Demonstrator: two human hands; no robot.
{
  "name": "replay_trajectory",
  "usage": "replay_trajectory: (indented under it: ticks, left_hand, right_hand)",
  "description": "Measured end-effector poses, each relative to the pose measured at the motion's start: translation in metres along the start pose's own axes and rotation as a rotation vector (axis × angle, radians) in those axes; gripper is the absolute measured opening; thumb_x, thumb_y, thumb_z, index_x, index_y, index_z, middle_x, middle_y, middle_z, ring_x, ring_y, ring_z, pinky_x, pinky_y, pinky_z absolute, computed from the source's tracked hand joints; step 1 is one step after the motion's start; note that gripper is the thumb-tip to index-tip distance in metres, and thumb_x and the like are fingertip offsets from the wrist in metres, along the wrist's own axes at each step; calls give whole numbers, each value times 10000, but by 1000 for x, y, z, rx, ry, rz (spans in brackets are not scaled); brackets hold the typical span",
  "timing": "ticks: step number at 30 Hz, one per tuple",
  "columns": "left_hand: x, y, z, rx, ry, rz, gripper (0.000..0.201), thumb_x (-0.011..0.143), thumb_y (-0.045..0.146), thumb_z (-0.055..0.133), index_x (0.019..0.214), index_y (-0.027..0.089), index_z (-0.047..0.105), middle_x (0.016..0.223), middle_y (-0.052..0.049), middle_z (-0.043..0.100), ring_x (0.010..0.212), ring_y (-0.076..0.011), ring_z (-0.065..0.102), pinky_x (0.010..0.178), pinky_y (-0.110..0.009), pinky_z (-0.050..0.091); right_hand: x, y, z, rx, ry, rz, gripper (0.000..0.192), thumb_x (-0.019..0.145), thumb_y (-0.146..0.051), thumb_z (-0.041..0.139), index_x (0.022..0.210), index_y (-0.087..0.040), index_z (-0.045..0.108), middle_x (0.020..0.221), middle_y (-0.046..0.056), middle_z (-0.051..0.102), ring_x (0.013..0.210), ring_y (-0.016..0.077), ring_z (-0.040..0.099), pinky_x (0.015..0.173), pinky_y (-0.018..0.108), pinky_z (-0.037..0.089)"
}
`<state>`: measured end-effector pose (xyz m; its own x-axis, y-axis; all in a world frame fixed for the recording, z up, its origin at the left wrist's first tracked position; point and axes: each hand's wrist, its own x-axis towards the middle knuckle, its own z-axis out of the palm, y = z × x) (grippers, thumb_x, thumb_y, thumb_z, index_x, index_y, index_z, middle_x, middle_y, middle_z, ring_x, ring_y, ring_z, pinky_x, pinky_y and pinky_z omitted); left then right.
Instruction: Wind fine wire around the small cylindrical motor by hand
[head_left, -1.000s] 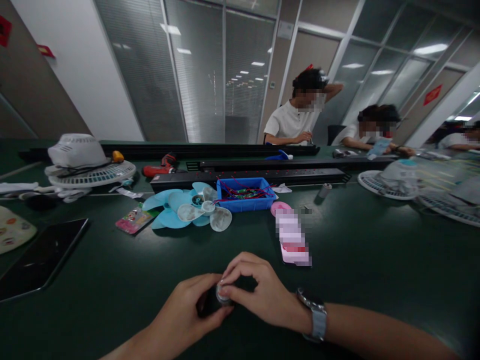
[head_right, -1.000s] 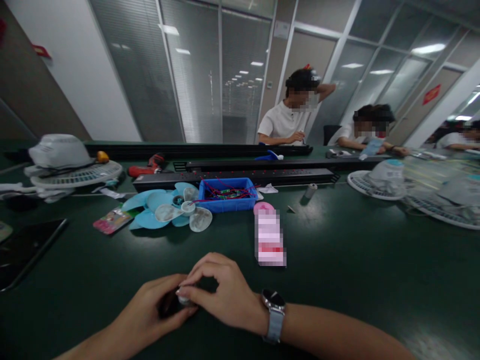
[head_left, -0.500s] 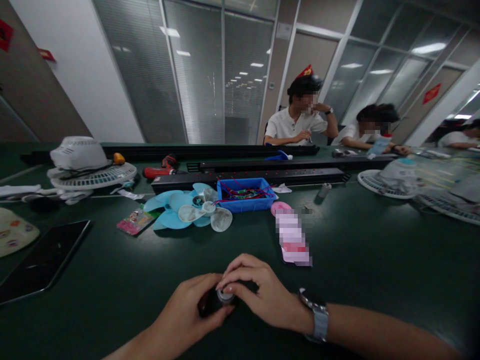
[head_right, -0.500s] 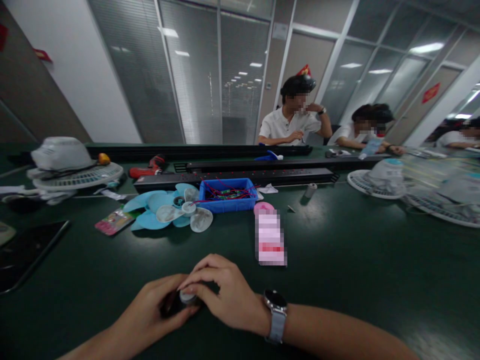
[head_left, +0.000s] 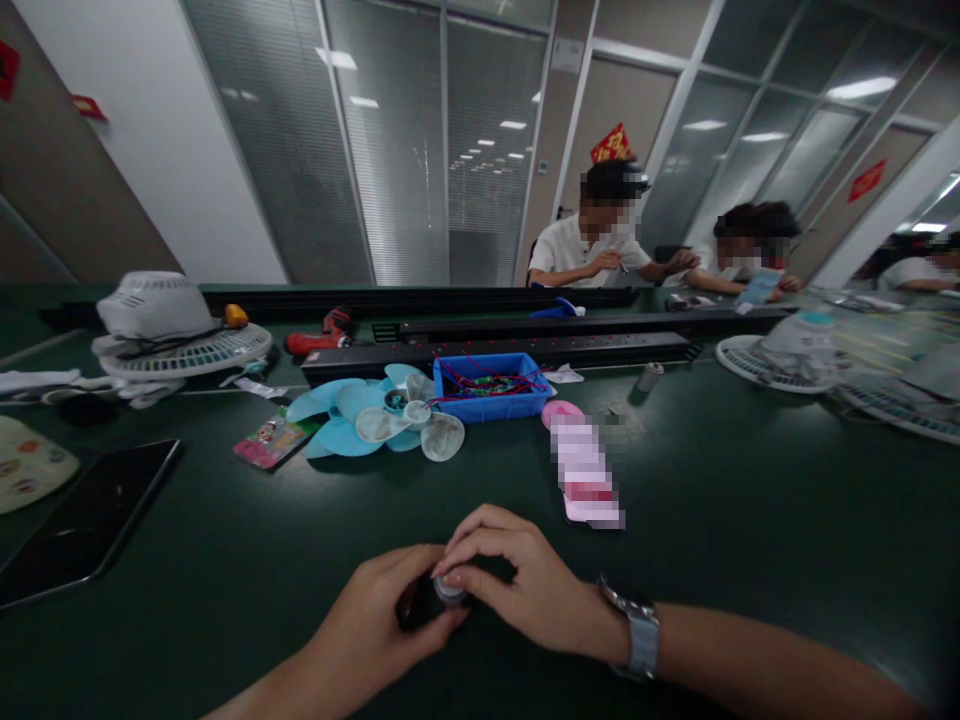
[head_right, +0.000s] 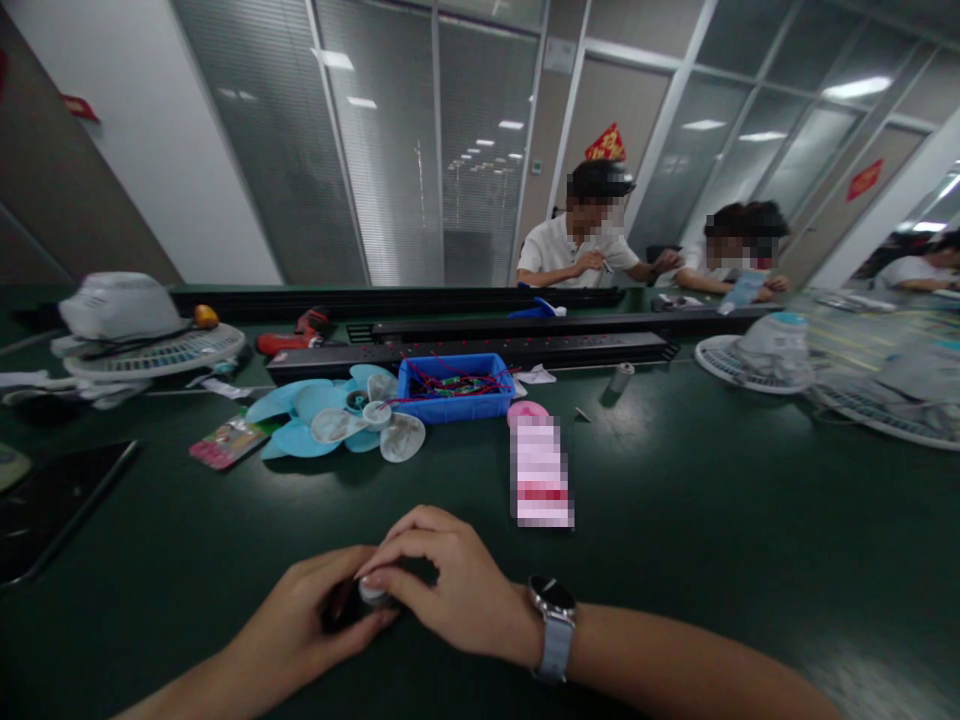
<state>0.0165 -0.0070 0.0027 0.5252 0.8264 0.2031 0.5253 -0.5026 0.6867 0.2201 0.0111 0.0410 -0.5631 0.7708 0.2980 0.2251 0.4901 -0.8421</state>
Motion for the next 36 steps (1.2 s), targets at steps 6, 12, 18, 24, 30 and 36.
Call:
replay_trajectory:
  ticks: [6,12,18,24,30,36]
  left_hand:
    - [0,0,0,13,0,-6,110,846,230,656,947,204,619,759,18,631,615,-143,577,550,-218,418]
    - [1,-2,0,20,-19,-21,105,857,257,645,940,198,622,771,8,640,618,-148,592,546,-218,431]
    - [0,-3,1,34,-3,0,88,858,269,645,890,192,616,734,13,631,589,-140,577,525,-210,427]
    - [0,-2,0,8,27,30,165,843,205,667,1004,217,629,789,15,669,612,-143,602,548,-210,439]
    - [0,0,-1,22,24,11,110,842,224,669,940,207,623,744,18,640,597,-146,591,539,-215,427]
    - [-1,-1,1,25,21,-3,144,834,227,672,969,203,626,779,4,656,637,-160,612,568,-228,448]
  right_hand:
    - [2,-1,4,54,73,26,67,821,-206,765,844,-158,725,902,31,697,873,145,661,802,264,503]
    - [4,-7,4,52,119,29,125,789,-227,796,774,-148,701,860,28,708,829,142,665,763,254,496]
    - [3,-5,3,24,86,-39,96,851,-259,740,862,-164,730,896,36,713,857,144,665,786,259,502]
    - [3,-3,2,-14,68,-19,79,887,-249,695,904,-178,725,902,30,707,849,141,661,782,258,509]
    - [2,-1,-1,-17,31,-69,61,888,-231,689,907,-176,709,931,35,700,877,141,662,813,263,514]
    - [1,2,2,26,53,-79,27,874,-189,696,876,-162,693,940,40,699,897,137,662,825,263,509]
